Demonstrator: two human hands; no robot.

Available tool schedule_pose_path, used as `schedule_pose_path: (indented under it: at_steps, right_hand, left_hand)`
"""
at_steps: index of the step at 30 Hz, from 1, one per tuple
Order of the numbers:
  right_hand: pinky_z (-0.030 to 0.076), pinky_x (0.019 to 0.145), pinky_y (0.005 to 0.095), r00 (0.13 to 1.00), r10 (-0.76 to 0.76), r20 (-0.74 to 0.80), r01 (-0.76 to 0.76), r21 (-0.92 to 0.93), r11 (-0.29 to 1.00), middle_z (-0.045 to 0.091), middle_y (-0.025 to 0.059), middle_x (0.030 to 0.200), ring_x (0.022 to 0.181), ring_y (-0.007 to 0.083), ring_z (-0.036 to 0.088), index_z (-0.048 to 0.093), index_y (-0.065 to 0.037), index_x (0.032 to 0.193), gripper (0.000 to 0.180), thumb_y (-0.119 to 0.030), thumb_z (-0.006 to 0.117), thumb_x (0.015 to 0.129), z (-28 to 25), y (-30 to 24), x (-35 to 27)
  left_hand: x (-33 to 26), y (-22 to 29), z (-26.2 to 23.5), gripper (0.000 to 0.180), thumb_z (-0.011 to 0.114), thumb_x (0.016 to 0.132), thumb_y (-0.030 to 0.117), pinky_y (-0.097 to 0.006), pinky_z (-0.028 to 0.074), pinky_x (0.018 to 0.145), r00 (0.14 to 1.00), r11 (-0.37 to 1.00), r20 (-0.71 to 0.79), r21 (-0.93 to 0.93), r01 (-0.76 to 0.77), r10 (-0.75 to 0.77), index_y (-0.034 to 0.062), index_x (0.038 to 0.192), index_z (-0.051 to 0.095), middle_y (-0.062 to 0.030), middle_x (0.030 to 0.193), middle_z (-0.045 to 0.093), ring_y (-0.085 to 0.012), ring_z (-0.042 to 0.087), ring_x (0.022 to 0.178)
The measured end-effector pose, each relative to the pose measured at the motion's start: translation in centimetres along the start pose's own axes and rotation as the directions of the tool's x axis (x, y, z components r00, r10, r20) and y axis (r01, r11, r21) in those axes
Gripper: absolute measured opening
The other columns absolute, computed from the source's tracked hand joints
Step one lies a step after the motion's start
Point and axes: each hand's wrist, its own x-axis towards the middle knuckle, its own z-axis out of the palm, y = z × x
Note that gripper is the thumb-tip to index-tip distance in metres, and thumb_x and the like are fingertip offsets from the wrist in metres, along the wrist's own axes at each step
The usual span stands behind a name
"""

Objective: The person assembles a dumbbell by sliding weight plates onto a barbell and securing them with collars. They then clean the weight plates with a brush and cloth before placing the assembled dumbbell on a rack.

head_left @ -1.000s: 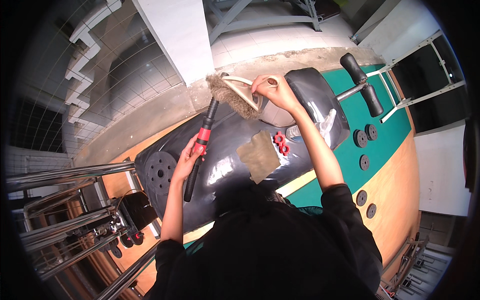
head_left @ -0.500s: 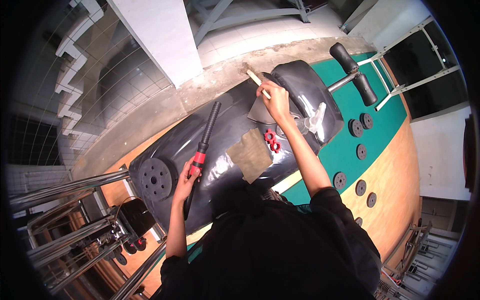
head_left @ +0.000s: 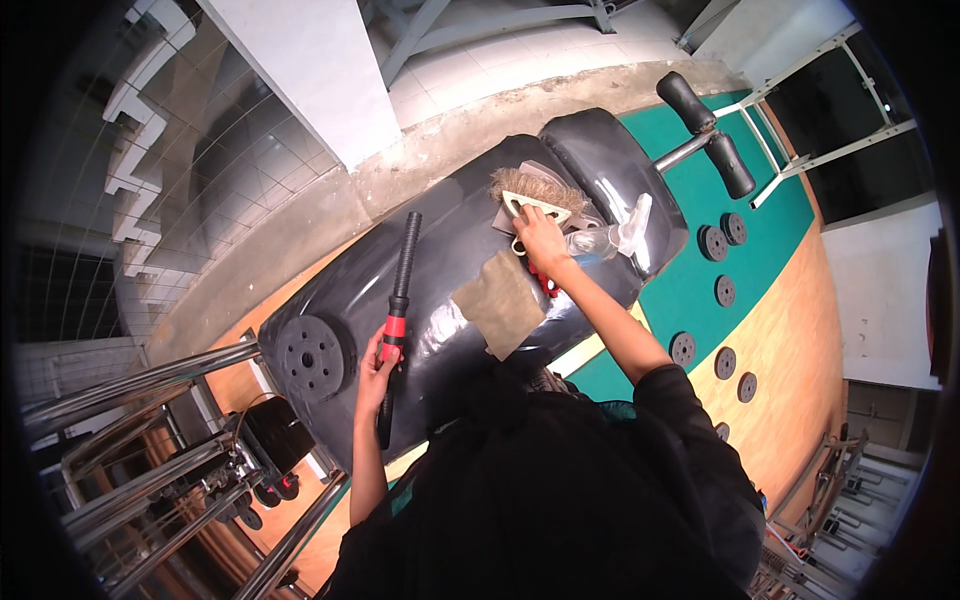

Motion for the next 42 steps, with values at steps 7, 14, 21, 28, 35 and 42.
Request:
schedule_pose_path:
  at_steps: [7, 14, 21, 28, 35, 42]
  right_hand:
    - [0.033, 0.095, 0.0439, 0.998, -0.017, -0.061, 0.023, 0.095, 0.995, 0.043, 0.0124, 0.121, 0.114, 0.0288, 0.044, 0.05, -0.009, 0.11, 0.039, -0.005, 0.058, 0.072, -1.7, -1.1, -2.3]
    - [0.034, 0.085, 0.0418, 0.568, 0.533, -0.627, -0.2, 0.522, 0.829, 0.041, 0.0158, 0.107, 0.098, 0.03, 0.044, 0.04, -0.001, 0.114, 0.059, -0.014, 0.074, 0.067, -3.9, -3.8, -10.1]
    - [0.042, 0.086, 0.0348, 0.509, 0.745, -0.432, -0.049, 0.849, 0.526, 0.05, 0.014, 0.102, 0.1, 0.0209, 0.053, 0.034, 0.0, 0.123, 0.071, -0.023, 0.076, 0.071, -4.6, 3.7, -8.2]
    - [0.046, 0.066, 0.0256, 0.584, 0.72, -0.376, 0.073, 0.907, 0.415, 0.054, 0.0065, 0.088, 0.066, 0.0147, 0.06, 0.056, 0.0, 0.102, 0.023, -0.012, 0.061, 0.083, -9.3, 2.5, -7.4]
    - [0.046, 0.049, 0.0242, 0.995, 0.077, -0.061, 0.021, 0.899, 0.437, 0.059, 0.0073, 0.08, 0.054, 0.0109, 0.057, 0.061, 0.003, 0.087, 0.016, -0.002, 0.055, 0.072, -16.9, -3.9, -7.7]
    - [0.045, 0.046, 0.0242, 0.995, 0.027, 0.098, -0.102, 0.95, 0.294, 0.06, 0.0052, 0.068, 0.047, 0.0114, 0.056, 0.059, 0.001, 0.081, 0.013, -0.005, 0.052, 0.072, -14.1, -8.6, -8.2]
  left_hand:
    - [0.6, 0.0, 0.0, 0.044, 0.053, 0.09, 0.019, -0.021, 0.044, 0.064, 0.996, 0.998, -0.077, -0.056, 0.04, -0.044, 0.0065, 0.13, 0.042, -0.0013, 0.094, 0.056, -0.0078, 0.053, 0.074]
    - [0.9, -1.8, -0.2, 0.044, 0.051, 0.091, 0.02, -0.021, 0.044, 0.064, 0.995, 0.998, -0.083, -0.049, 0.046, -0.05, 0.005, 0.131, 0.041, -0.0021, 0.095, 0.056, -0.0079, 0.054, 0.075]
    - [1.9, -0.4, 1.4, 0.043, 0.051, 0.091, 0.012, -0.023, 0.044, 0.071, 0.996, 0.986, 0.011, -0.147, -0.084, 0.086, 0.004, 0.131, 0.038, -0.0039, 0.107, 0.056, -0.0093, 0.053, 0.083]
    - [3.4, 1.5, 3.3, 0.046, 0.054, 0.089, 0.01, -0.023, 0.044, 0.073, 0.985, 0.974, 0.018, -0.155, -0.167, 0.172, 0.0044, 0.132, 0.038, -0.0028, 0.104, 0.056, -0.0079, 0.054, 0.084]
    - [3.3, 2.5, 5.6, 0.048, 0.058, 0.087, 0.01, -0.024, 0.042, 0.082, 0.961, 0.959, -0.025, -0.052, -0.277, 0.276, 0.0048, 0.131, 0.04, -0.0037, 0.111, 0.053, -0.0084, 0.053, 0.09]
    - [1.6, 3.4, 6.9, 0.046, 0.059, 0.085, 0.009, -0.024, 0.041, 0.083, 0.943, 0.944, 0.047, -0.011, -0.329, 0.329, 0.0024, 0.128, 0.043, -0.0044, 0.113, 0.048, -0.0096, 0.053, 0.089]
